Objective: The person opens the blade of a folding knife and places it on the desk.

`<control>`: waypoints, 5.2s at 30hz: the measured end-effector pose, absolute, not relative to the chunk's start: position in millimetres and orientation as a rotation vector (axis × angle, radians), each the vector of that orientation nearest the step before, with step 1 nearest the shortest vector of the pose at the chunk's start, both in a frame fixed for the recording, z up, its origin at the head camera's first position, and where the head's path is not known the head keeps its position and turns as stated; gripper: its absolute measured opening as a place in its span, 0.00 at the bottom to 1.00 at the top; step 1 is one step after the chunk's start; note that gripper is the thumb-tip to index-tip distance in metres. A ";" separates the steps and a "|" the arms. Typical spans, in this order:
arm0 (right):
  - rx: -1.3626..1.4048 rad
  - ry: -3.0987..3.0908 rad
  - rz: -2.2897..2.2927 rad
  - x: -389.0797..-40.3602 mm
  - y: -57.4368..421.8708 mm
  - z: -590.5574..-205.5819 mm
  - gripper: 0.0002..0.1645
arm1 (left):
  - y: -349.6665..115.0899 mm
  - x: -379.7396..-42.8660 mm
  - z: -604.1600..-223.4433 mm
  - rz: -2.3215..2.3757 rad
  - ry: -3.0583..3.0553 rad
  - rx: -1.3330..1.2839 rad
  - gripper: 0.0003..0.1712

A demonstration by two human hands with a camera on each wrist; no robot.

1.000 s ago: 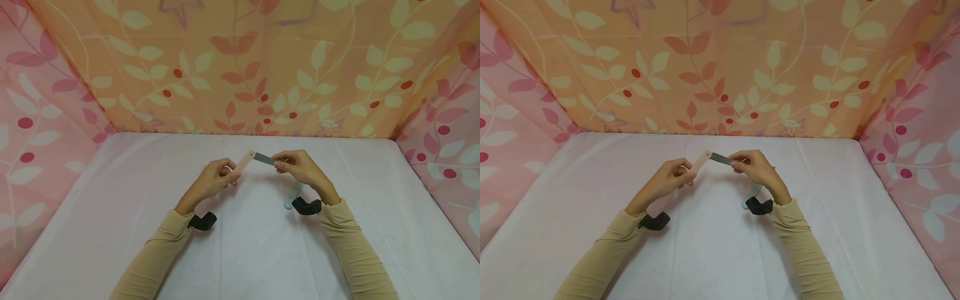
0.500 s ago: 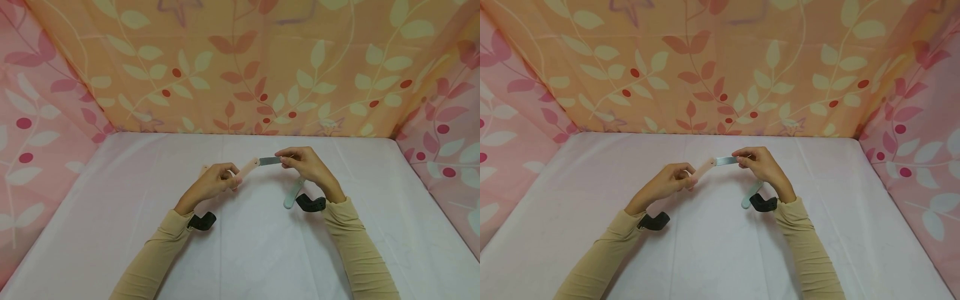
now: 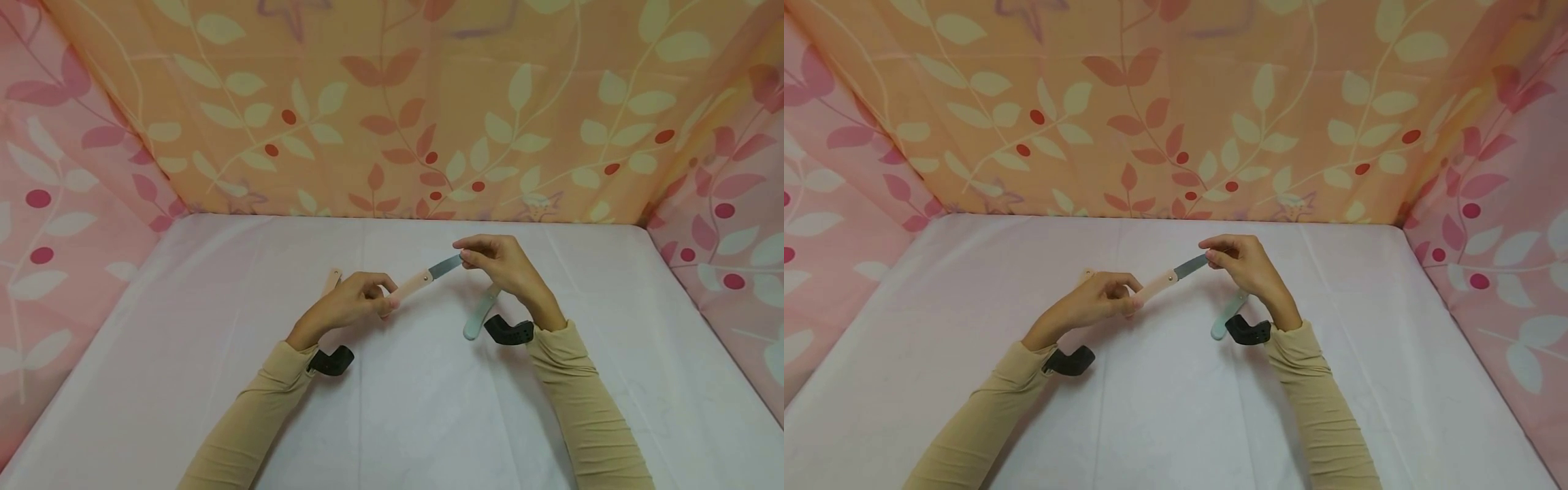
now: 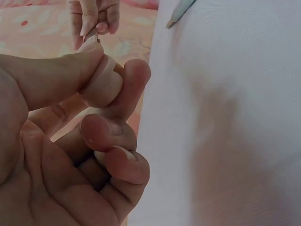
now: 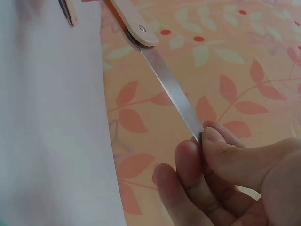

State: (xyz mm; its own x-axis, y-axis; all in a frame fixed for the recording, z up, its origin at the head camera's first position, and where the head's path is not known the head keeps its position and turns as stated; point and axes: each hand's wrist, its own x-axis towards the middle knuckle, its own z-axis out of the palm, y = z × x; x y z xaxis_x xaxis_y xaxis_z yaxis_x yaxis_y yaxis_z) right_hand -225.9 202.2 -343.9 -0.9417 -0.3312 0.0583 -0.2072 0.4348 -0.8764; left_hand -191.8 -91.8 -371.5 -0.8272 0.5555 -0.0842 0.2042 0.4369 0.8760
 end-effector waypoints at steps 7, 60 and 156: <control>-0.497 2.548 -1.595 -226.2 200.8 -345.3 0.18 | -90.9 -191.7 -372.2 1.332 2.335 0.651 0.09; -0.098 2.623 -1.601 -246.1 219.7 -380.9 0.28 | -53.1 -180.5 -399.1 1.233 2.495 0.595 0.25; -0.787 2.500 -1.296 -234.4 57.6 -395.3 0.22 | -155.9 -166.1 -370.8 1.200 2.718 0.366 0.17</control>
State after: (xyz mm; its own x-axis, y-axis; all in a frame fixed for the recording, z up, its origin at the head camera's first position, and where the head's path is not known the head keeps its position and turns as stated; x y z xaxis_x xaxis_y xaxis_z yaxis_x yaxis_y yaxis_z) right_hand -234.4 57.6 -395.3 -0.8331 -0.5508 0.0513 -0.3594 0.4684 -0.8071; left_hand -166.1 -155.9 -370.8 -0.9593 0.2801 -0.0369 0.1614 0.6508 0.7419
